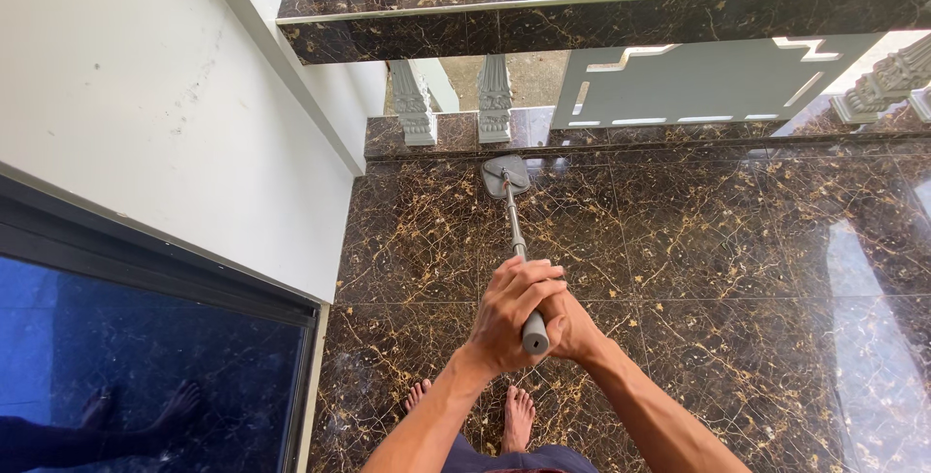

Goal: The person assembles a mop by hand and then cleans the tiled floor of a balcony.

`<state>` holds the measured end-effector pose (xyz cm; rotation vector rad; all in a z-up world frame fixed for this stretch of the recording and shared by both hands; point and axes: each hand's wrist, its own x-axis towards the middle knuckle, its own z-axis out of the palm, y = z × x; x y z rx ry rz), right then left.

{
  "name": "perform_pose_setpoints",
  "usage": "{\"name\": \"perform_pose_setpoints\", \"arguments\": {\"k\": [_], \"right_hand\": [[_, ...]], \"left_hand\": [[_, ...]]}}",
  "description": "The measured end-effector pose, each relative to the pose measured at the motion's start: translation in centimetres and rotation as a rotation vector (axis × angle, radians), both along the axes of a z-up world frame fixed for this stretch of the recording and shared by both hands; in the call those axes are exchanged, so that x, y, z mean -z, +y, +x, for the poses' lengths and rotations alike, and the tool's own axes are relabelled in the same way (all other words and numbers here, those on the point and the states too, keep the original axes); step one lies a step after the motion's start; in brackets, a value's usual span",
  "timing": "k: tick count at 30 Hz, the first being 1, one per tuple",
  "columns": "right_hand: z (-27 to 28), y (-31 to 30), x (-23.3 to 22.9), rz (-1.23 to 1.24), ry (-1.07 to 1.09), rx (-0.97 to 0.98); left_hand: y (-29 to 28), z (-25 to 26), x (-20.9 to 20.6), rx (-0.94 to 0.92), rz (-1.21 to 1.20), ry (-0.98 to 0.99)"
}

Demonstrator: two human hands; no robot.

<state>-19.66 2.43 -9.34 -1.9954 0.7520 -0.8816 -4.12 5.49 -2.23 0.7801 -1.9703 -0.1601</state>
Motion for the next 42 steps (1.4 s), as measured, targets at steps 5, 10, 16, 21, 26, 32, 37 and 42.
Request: {"name": "perform_pose_setpoints", "arguments": {"k": [5,10,16,21,26,32,37,42], "right_hand": [[1.5,-1.5,0.8,-0.027,-0.190,-0.007],[1.1,-2.3,3.8,0.061,-0.129,0.041],[0.4,1.8,5.2,0.087,-0.266,0.093],[-0.9,5.3,-1.9,0.013,-0.253,0.100],[-2.2,9.0,-8.3,-0.101,-0.104,0.091],[-1.6,8.0,-4.5,0.271,-0.090,0.224],[-1.7,6.8,-0.2,0.167,0.012,0.224],[-1.8,2.5,2.9,0.097,-0.163,0.074]], "left_hand": [[-2.4,0.8,-0.9,0.087,0.080,-0.021],[-2.8,1.1,0.5,0.122,0.114,-0.027],[-0.5,-0.3,0.6,0.163,0.076,-0.121],[2.9,-1.0,-5.0,0.153,0.166,-0.099],[6.5,-1.3,-10.4,0.192,0.226,-0.108],[5.8,-1.8,-10.1,0.208,0.163,-0.026],[4.2,-1.8,-6.3,0.193,0.044,0.039],[-0.1,-2.0,-1.7,0.163,-0.033,0.009]]}}
